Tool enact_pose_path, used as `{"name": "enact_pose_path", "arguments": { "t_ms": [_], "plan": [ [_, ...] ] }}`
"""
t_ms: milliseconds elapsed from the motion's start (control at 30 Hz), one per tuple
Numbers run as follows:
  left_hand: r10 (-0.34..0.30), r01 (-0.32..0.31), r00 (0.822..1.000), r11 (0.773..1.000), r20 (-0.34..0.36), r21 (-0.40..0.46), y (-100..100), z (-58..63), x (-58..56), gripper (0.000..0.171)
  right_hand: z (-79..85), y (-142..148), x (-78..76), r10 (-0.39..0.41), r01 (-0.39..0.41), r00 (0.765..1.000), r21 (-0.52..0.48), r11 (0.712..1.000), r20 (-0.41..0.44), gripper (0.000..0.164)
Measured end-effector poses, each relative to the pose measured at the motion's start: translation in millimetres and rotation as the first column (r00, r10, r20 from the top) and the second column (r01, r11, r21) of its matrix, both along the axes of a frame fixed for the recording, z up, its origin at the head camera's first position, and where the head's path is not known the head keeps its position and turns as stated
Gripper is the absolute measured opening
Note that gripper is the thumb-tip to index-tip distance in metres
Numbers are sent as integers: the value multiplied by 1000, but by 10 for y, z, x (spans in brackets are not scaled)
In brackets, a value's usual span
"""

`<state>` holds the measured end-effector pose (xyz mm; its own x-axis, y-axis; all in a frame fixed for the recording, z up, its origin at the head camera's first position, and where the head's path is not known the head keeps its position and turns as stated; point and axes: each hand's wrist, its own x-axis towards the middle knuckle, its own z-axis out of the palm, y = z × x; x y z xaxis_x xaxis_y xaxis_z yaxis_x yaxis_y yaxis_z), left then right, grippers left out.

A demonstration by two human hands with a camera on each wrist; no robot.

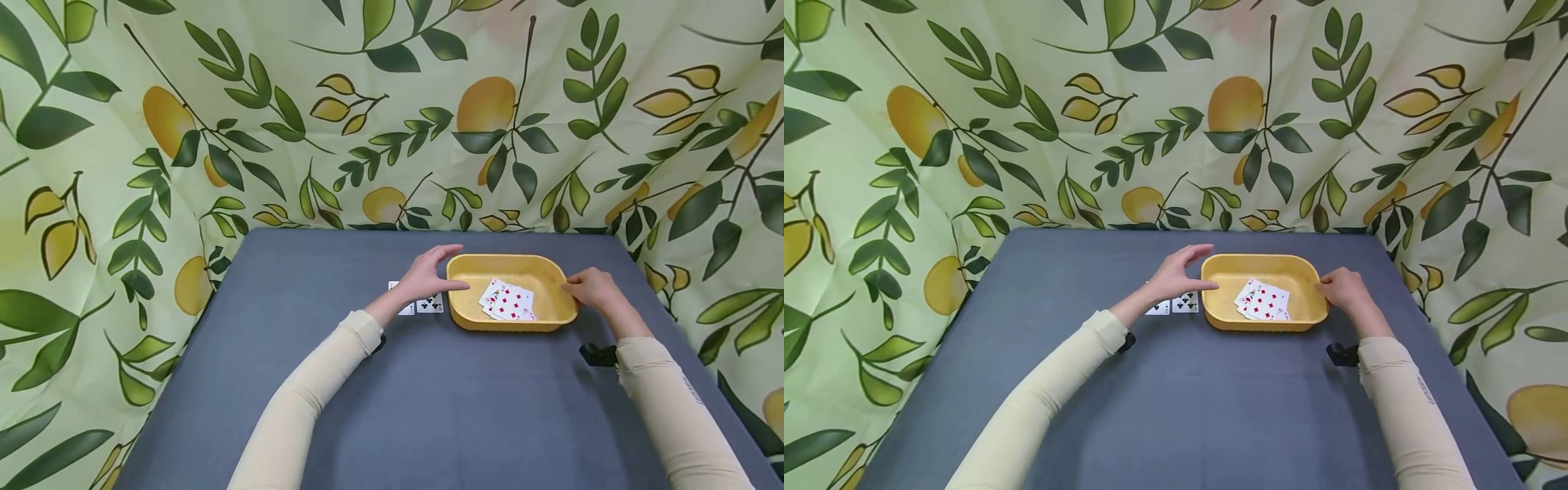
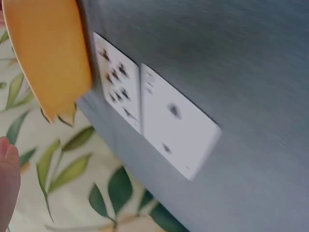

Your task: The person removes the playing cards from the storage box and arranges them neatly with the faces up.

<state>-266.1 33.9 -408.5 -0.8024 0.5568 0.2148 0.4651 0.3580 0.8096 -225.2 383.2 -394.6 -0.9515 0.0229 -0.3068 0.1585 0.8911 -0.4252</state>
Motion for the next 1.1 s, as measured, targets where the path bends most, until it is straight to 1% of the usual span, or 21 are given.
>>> {"name": "enact_pose_path", "arguments": {
  "t_ms": [100, 200, 333, 400, 467, 500, 600, 700, 800, 867, 933, 967, 1033, 1100],
  "plan": [
    [-47, 47, 999, 999, -10, -15, 201, -12, -30, 77, -4, 11, -3, -7, 7, 1000, -7, 1000, -1, 40],
    [-86, 86, 996, 996, -4, -33, 348, -54, -51, 78, -28, 16, -8, -14, 14, 1000, -6, 1000, 0, 39],
    [-132, 131, 991, 987, -1, -95, 504, -107, -91, 80, -44, 31, -17, -14, 14, 1000, 9, 1000, -12, 39],
    [-153, 151, 988, 976, -6, -156, 574, -139, -116, 82, -46, 31, -19, -13, 13, 1000, 13, 1000, -16, 39],
    [-180, 171, 984, 959, -17, -227, 648, -174, -143, 82, -46, 27, -22, -14, 15, 1000, 12, 1000, -20, 39],
    [-196, 183, 980, 946, -22, -266, 685, -192, -156, 83, -46, 24, -23, -15, 15, 1000, 9, 1000, -21, 39],
    [-244, 214, 969, 901, -34, -377, 798, -240, -179, 84, -40, 14, -21, -20, 20, 1000, 3, 1000, -17, 39],
    [-296, 253, 955, 861, -30, -442, 913, -279, -203, 86, -36, 14, -27, -28, 28, 1000, -1, 1000, -12, 38],
    [-341, 285, 940, 826, -28, -486, 1024, -321, -223, 88, -27, 19, -29, -37, 37, 999, -1, 999, -7, 38],
    [-363, 296, 931, 802, -31, -518, 1086, -350, -236, 89, -27, 25, -30, -42, 42, 999, -5, 999, -7, 37],
    [-373, 301, 928, 788, -27, -537, 1134, -383, -245, 90, -25, 26, -29, -47, 46, 999, -8, 999, -5, 38],
    [-372, 303, 928, 784, -20, -541, 1152, -400, -247, 90, -28, 23, -29, -48, 48, 999, -12, 999, -3, 38],
    [-369, 304, 929, 781, -10, -546, 1181, -441, -250, 90, -35, 19, -24, -52, 52, 999, -14, 999, 1, 38],
    [-367, 313, 930, 782, 7, -538, 1208, -484, -253, 90, -34, 16, -14, -56, 56, 998, -14, 998, 4, 38]
  ]
}}
